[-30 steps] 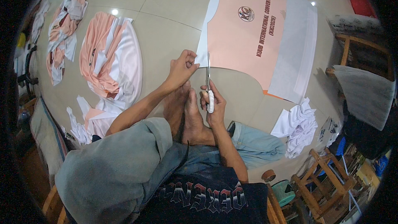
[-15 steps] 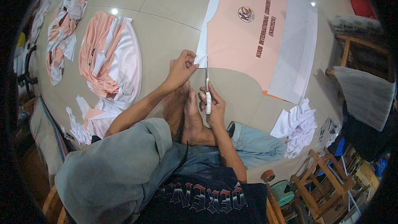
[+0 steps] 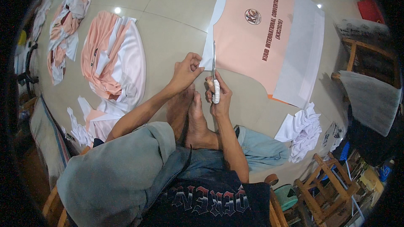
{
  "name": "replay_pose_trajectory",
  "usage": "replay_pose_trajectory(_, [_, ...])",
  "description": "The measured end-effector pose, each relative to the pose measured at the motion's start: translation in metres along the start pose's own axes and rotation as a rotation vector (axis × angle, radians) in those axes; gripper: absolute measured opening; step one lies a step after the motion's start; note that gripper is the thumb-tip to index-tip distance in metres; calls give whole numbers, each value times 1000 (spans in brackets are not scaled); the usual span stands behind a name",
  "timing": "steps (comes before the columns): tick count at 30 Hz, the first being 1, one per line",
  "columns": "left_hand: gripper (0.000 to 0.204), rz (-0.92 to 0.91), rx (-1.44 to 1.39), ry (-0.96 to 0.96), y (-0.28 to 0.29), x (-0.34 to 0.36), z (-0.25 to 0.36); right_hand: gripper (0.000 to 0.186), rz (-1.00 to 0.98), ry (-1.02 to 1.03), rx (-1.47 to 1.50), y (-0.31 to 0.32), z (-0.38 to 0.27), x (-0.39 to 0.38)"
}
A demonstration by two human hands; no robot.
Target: The person uses scissors to cut a large piece of white fabric that has a pink paper pattern attached to it. They carefully follow the pattern's outline to trim the fabric, occasionally lifting and repositioning the material to continue cutting along the edges.
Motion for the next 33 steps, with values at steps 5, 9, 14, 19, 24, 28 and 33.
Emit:
replay_pose_trajectory(5, [37, -13, 35, 16, 0, 1, 0, 55, 11, -2, -54, 1, -1, 1])
replay_pose_trajectory(9, [37, -5, 54, -8, 1, 0, 2, 53, 31, -37, -110, -2, -6, 0])
replay_pose_trajectory(14, [38, -5, 76, -16, 0, 0, 4, 53, 2, 2, -50, -10, -24, 21])
replay_pose_trajectory(19, [38, -11, 46, -9, 0, 0, 2, 52, 7, 0, -101, -14, -29, 38])
replay_pose_trajectory(24, [36, 17, 72, -21, 0, 0, 2, 51, -15, 13, -127, -16, -29, 45])
replay_pose_trajectory(28, [35, 27, 95, -24, 0, 0, 1, 52, 6, -9, -159, -14, -25, 48])
replay_pose_trajectory(33, [36, 11, 92, -14, -2, 0, -2, 52, 17, -10, -149, -14, -26, 49])
Point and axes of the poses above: each hand's wrist, its own x-axis towards the middle knuckle, its own y-axis out of the back of the hand, z = x × y, the point moved 9 cm from there along x, towards the middle knuckle, and after that the axes turned 14 degrees about -z, right-handed, at the moved point
